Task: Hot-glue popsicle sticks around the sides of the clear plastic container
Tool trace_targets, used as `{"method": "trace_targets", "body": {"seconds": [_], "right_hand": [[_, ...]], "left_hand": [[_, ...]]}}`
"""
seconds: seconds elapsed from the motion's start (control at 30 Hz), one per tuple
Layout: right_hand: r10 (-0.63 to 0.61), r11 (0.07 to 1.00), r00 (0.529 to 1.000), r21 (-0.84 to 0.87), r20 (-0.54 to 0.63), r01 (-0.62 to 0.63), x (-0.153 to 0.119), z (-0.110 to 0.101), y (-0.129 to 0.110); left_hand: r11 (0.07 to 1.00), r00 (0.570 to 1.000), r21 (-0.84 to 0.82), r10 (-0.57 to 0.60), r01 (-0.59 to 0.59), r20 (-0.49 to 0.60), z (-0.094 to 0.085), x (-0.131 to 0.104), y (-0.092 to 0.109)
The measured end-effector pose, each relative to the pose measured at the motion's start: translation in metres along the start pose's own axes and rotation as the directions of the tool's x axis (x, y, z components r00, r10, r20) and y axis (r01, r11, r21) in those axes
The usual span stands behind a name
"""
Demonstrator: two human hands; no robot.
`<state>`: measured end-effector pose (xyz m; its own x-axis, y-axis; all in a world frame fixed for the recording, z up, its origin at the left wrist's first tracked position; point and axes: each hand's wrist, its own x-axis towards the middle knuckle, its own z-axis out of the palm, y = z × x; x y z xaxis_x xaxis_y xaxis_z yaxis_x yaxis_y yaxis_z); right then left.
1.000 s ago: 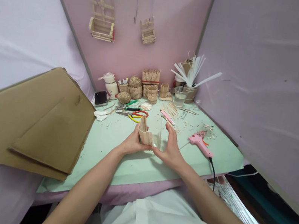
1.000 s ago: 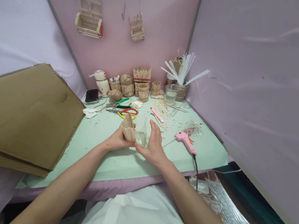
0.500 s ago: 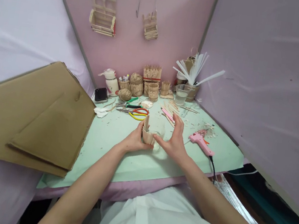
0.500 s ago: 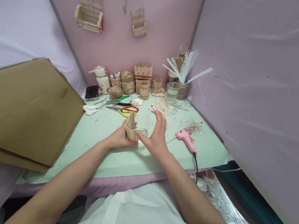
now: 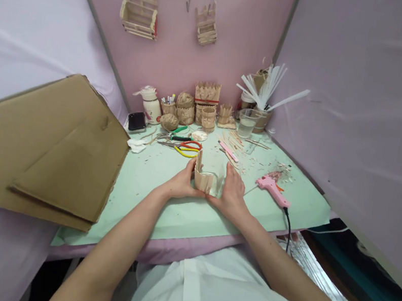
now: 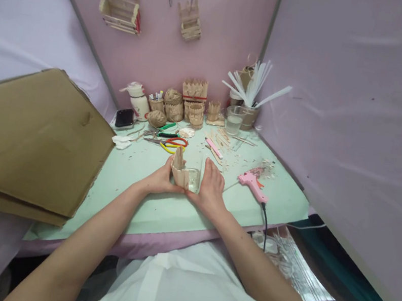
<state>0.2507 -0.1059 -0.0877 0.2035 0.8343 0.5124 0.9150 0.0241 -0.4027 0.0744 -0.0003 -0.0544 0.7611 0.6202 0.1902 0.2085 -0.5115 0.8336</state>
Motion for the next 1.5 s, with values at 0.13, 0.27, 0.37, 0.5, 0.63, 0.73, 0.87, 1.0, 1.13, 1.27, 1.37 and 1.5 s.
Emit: {"method": "trace_targets", "body": {"seconds": [0.13,0.27,0.37,0.5,0.63,0.73,0.87,1.0,1.13,1.27,1.37,1.5], "right_hand": [[0.005,1.0,1.0,-0.018,0.013,-0.005,0.001,-0.005,-0.001],[-0.025,0.999,1.0,0.044,0.016,0.024,0.007,-0.015,0.0],[-0.03,0.995,0.999,0.099,-0.018,0.031,0.015,-0.027,-0.003],[-0.044,0.988,0.991,0.142,-0.123,0.062,0.028,-0.045,-0.012],[-0.054,0.984,0.98,0.154,-0.191,0.084,0.035,-0.054,-0.018],[-0.058,0.984,0.978,0.152,-0.198,0.089,0.034,-0.052,-0.016],[-0.053,0.99,0.99,0.124,-0.13,0.069,0.023,-0.038,-0.008],[-0.024,0.998,0.999,0.058,-0.029,0.026,0.009,-0.019,-0.001],[0.036,0.999,0.999,-0.024,0.013,-0.036,0.0,-0.006,0.0],[0.051,0.998,0.997,-0.034,0.055,-0.049,-0.001,-0.008,-0.005],[0.044,0.999,0.993,0.0,0.109,-0.045,0.0,-0.014,-0.01],[0.053,0.997,0.986,0.055,0.159,-0.063,0.0,-0.019,-0.016]], "left_hand": [[1.0,1.0,0.011,0.0,0.0,-0.007,0.0,0.0,-0.001],[1.0,1.0,0.002,-0.014,0.014,-0.002,0.0,0.0,0.0],[0.999,1.0,-0.018,-0.026,0.027,0.005,0.0,0.0,0.001],[0.999,0.999,-0.029,-0.04,0.04,0.01,0.0,0.0,0.002],[0.999,0.999,-0.016,-0.044,0.044,0.01,0.0,0.0,0.002],[0.999,0.999,-0.026,-0.041,0.041,0.012,0.001,0.001,0.001],[0.998,0.999,-0.028,-0.048,0.048,0.006,0.001,0.0,0.003],[0.999,0.999,-0.03,-0.036,0.035,-0.005,0.0,0.0,0.007],[1.0,1.0,-0.025,0.0,0.0,-0.005,0.0,0.001,0.006],[1.0,1.0,-0.027,0.006,-0.007,-0.012,-0.001,0.001,0.003],[0.999,1.0,-0.044,-0.004,0.004,0.0,-0.002,0.001,0.005],[0.997,1.0,-0.08,0.01,-0.008,0.021,-0.007,0.001,0.009]]}}
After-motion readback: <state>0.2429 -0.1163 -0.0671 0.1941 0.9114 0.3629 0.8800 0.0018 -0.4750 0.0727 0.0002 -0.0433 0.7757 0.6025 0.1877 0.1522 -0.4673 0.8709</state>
